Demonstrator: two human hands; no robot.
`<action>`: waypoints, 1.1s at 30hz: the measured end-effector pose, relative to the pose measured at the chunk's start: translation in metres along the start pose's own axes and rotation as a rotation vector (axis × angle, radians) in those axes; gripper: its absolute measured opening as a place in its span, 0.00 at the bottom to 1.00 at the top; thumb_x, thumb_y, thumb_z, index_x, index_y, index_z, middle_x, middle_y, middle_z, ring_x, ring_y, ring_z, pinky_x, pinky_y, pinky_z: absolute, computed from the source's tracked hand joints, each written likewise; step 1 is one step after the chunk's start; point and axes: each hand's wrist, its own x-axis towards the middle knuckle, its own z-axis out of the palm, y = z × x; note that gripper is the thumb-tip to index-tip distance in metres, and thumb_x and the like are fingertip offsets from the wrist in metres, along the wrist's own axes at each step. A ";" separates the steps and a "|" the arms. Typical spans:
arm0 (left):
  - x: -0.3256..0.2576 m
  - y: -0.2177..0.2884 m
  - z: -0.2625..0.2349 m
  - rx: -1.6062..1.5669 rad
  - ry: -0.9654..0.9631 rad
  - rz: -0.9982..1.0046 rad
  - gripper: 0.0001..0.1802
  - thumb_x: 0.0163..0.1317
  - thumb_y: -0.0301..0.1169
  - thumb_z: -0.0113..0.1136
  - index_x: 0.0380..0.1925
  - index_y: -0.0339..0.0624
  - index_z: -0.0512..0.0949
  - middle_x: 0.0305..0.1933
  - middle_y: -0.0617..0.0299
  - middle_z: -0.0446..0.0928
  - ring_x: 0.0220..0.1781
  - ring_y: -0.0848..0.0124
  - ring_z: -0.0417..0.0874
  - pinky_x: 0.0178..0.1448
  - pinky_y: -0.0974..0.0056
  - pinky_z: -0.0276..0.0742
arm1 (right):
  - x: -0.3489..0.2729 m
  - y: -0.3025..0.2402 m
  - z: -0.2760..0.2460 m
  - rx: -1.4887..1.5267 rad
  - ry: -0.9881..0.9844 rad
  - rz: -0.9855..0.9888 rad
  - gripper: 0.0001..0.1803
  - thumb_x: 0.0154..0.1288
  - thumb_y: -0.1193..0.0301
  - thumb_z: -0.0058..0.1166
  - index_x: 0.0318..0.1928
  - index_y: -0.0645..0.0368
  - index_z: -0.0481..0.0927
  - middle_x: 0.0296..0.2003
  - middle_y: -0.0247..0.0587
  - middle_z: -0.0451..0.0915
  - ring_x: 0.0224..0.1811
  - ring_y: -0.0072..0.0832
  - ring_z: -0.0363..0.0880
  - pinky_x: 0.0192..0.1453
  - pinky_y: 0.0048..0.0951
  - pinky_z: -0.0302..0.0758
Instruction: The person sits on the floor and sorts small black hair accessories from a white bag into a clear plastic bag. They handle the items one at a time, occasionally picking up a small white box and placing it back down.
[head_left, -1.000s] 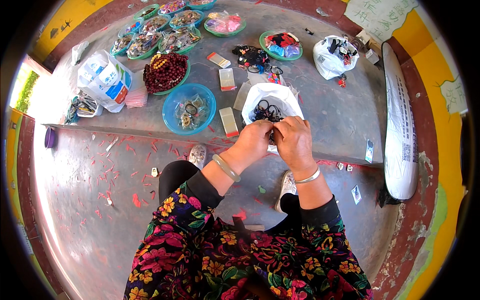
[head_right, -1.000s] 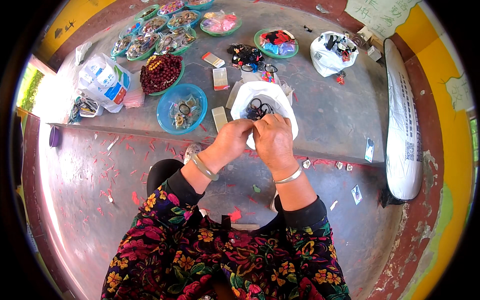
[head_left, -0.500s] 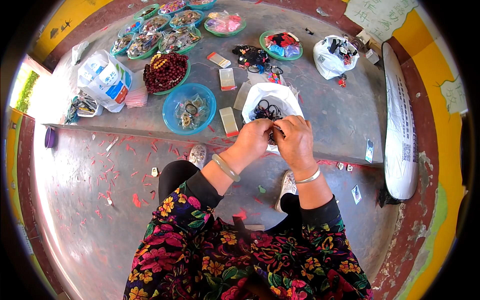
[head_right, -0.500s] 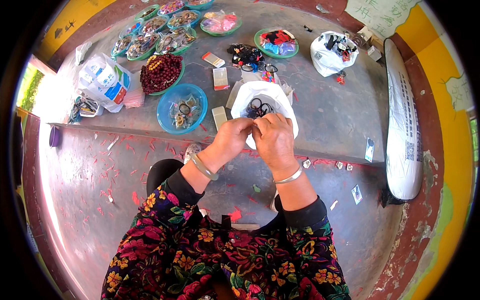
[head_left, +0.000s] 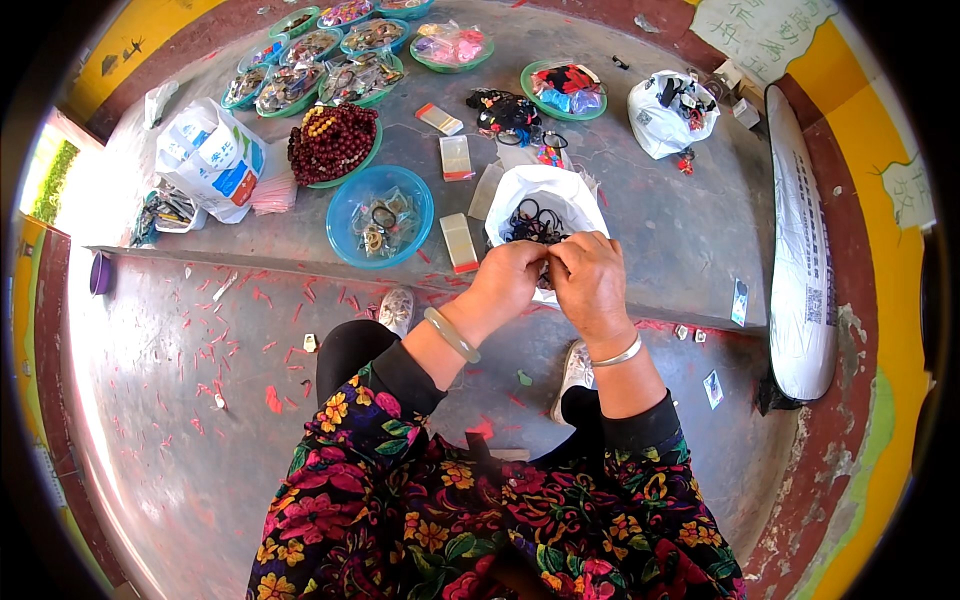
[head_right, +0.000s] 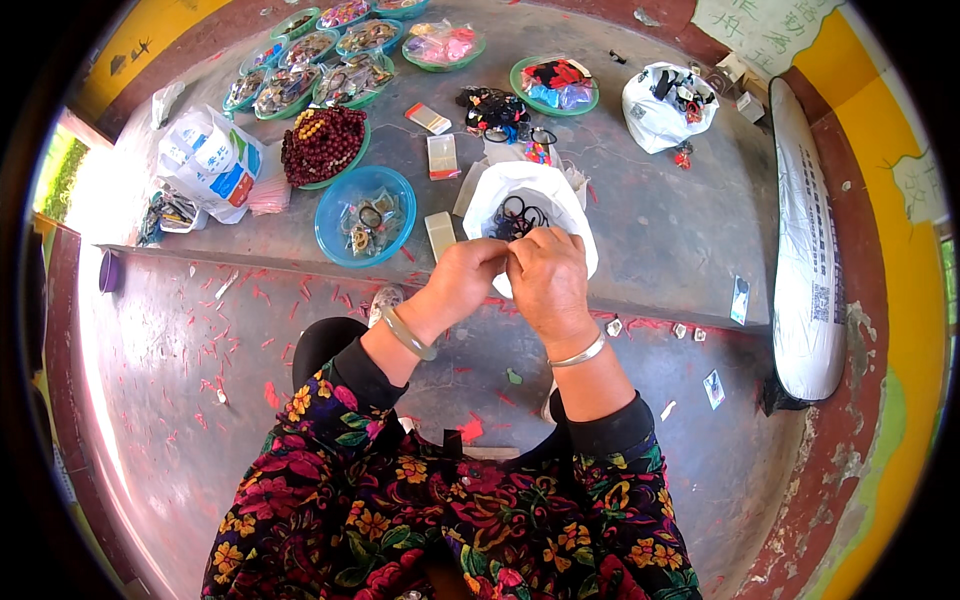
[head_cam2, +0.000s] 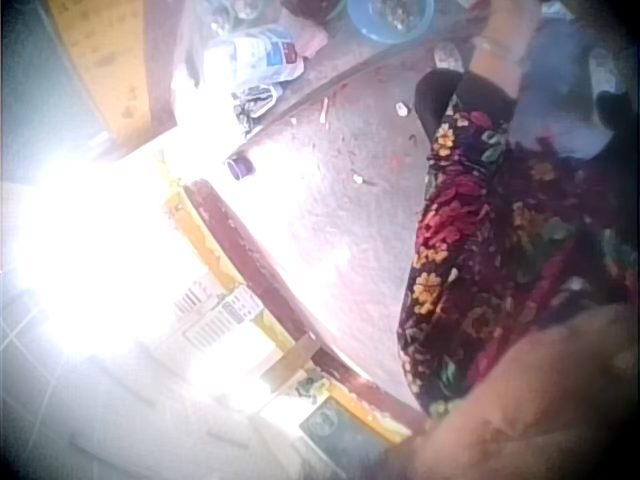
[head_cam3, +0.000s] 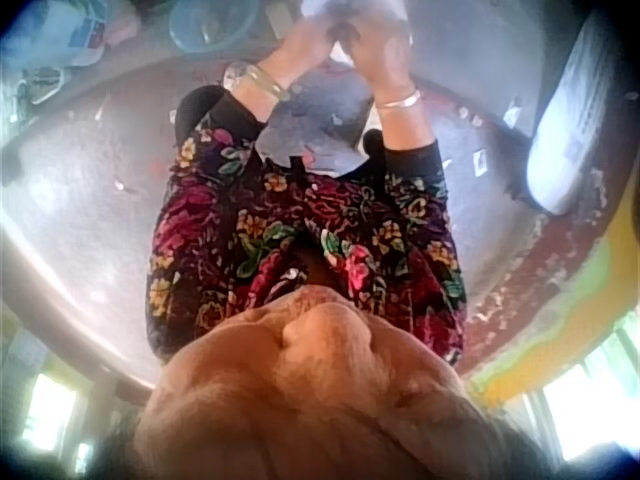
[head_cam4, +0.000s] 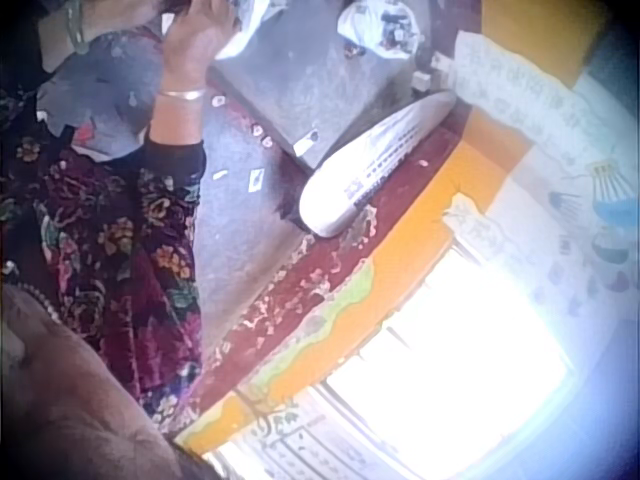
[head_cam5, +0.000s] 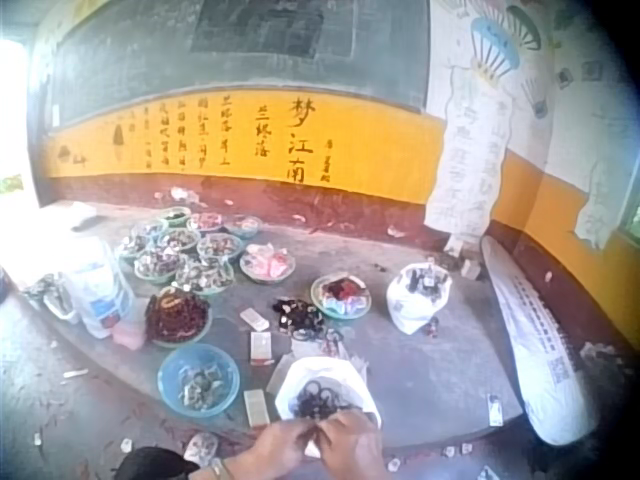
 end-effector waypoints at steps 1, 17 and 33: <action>0.000 0.001 -0.001 -0.028 -0.010 -0.023 0.11 0.58 0.21 0.50 0.40 0.34 0.77 0.36 0.51 0.80 0.38 0.68 0.80 0.43 0.66 0.74 | 0.001 -0.001 -0.001 0.002 0.012 0.004 0.03 0.44 0.76 0.57 0.23 0.57 0.77 0.23 0.34 0.73 0.30 0.33 0.73 0.37 0.33 0.66; 0.001 0.001 -0.003 -0.134 -0.001 -0.094 0.11 0.58 0.20 0.50 0.41 0.33 0.77 0.36 0.55 0.80 0.38 0.73 0.79 0.44 0.68 0.75 | 0.001 -0.001 0.001 0.034 0.026 0.040 0.05 0.43 0.76 0.58 0.25 0.57 0.79 0.25 0.34 0.75 0.33 0.33 0.74 0.39 0.33 0.66; 0.001 0.006 -0.003 -0.080 0.052 -0.033 0.09 0.58 0.23 0.54 0.38 0.34 0.78 0.34 0.54 0.81 0.36 0.73 0.80 0.41 0.69 0.74 | 0.002 0.007 0.004 0.184 0.099 0.128 0.04 0.41 0.78 0.57 0.22 0.57 0.78 0.23 0.35 0.76 0.29 0.35 0.74 0.34 0.33 0.68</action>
